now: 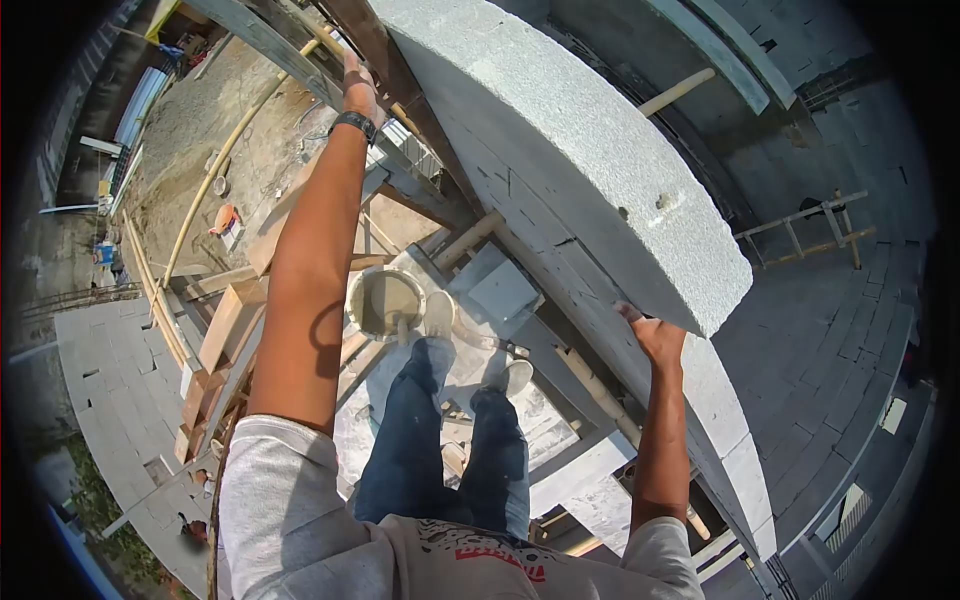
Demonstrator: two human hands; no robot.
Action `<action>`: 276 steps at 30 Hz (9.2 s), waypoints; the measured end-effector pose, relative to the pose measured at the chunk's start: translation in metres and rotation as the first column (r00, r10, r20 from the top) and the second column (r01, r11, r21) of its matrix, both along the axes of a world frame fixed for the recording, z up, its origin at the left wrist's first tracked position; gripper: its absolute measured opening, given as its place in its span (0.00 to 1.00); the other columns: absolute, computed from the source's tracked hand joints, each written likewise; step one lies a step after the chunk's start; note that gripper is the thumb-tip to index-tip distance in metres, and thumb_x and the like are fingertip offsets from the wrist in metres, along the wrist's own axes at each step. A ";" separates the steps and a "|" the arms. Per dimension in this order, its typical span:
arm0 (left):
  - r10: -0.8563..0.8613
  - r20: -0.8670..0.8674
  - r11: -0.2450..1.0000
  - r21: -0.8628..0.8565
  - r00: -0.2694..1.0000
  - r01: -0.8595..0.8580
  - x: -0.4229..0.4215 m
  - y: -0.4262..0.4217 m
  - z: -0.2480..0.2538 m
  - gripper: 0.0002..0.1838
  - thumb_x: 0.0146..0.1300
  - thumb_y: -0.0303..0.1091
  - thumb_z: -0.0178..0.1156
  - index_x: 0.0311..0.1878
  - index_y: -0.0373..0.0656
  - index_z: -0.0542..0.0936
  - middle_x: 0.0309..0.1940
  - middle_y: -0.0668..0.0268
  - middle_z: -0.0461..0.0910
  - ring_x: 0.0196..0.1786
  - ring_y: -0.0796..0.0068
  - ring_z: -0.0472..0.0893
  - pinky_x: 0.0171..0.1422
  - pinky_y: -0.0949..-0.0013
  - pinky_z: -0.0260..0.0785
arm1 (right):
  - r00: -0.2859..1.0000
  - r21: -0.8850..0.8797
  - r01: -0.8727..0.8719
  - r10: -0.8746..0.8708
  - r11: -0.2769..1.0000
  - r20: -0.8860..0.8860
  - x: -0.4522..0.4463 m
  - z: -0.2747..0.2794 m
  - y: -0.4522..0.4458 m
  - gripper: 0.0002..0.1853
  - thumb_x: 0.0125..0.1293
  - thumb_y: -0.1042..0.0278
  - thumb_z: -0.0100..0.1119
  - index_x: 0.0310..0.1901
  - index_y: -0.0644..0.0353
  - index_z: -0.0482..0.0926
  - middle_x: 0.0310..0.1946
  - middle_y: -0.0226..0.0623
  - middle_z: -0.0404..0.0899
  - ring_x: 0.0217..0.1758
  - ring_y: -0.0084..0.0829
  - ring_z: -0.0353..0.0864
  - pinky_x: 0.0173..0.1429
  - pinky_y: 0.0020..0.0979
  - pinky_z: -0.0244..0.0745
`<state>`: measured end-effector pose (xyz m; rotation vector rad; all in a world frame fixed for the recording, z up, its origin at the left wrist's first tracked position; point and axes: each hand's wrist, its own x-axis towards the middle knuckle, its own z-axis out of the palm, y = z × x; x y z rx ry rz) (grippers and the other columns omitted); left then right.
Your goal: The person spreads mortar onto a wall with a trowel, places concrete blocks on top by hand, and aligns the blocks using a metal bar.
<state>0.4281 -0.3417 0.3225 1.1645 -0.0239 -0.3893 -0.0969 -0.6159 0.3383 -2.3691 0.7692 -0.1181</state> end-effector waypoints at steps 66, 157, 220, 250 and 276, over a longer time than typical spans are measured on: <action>-0.622 0.768 0.700 0.632 0.150 -0.332 -0.271 -0.106 0.183 0.38 0.69 0.56 0.59 0.74 0.41 0.67 0.75 0.47 0.62 0.79 0.44 0.57 0.81 0.44 0.44 | 0.941 0.002 -0.043 0.039 0.999 0.335 -0.021 -0.026 -0.038 0.51 0.36 0.36 0.75 0.59 0.66 0.76 0.54 0.50 0.80 0.58 0.50 0.80 0.65 0.45 0.71; -0.838 0.329 0.160 0.911 0.435 -0.380 -0.270 -0.187 0.186 0.45 0.62 0.77 0.49 0.63 0.43 0.79 0.70 0.50 0.68 0.80 0.51 0.54 0.80 0.32 0.33 | 0.949 -0.065 -0.236 0.244 0.970 0.200 -0.013 -0.006 -0.041 0.48 0.38 0.47 0.75 0.64 0.60 0.72 0.61 0.50 0.74 0.66 0.54 0.70 0.67 0.49 0.65; -0.800 0.467 0.286 0.849 0.377 -0.445 -0.272 -0.192 0.177 0.27 0.60 0.65 0.63 0.45 0.50 0.85 0.64 0.58 0.77 0.77 0.49 0.61 0.80 0.34 0.38 | 0.977 0.001 -0.083 0.081 0.997 -0.198 -0.009 0.009 -0.039 0.66 0.35 0.49 0.86 0.72 0.71 0.57 0.64 0.53 0.71 0.71 0.47 0.67 0.77 0.41 0.56; -0.838 0.453 0.307 0.852 0.305 -0.423 -0.268 -0.195 0.177 0.21 0.60 0.55 0.67 0.48 0.50 0.82 0.62 0.60 0.76 0.74 0.48 0.64 0.76 0.29 0.40 | 0.996 0.075 -0.029 0.035 0.997 -0.078 -0.009 0.008 -0.044 0.64 0.31 0.46 0.84 0.72 0.60 0.59 0.59 0.48 0.74 0.67 0.47 0.69 0.74 0.43 0.59; -0.834 0.437 0.320 0.880 0.337 -0.350 -0.262 -0.192 0.177 0.16 0.63 0.50 0.63 0.47 0.52 0.82 0.62 0.63 0.76 0.75 0.48 0.61 0.77 0.29 0.35 | 0.997 0.002 -0.014 0.014 1.000 -0.082 -0.005 -0.011 -0.042 0.45 0.53 0.42 0.68 0.68 0.59 0.66 0.57 0.52 0.76 0.63 0.49 0.72 0.72 0.43 0.60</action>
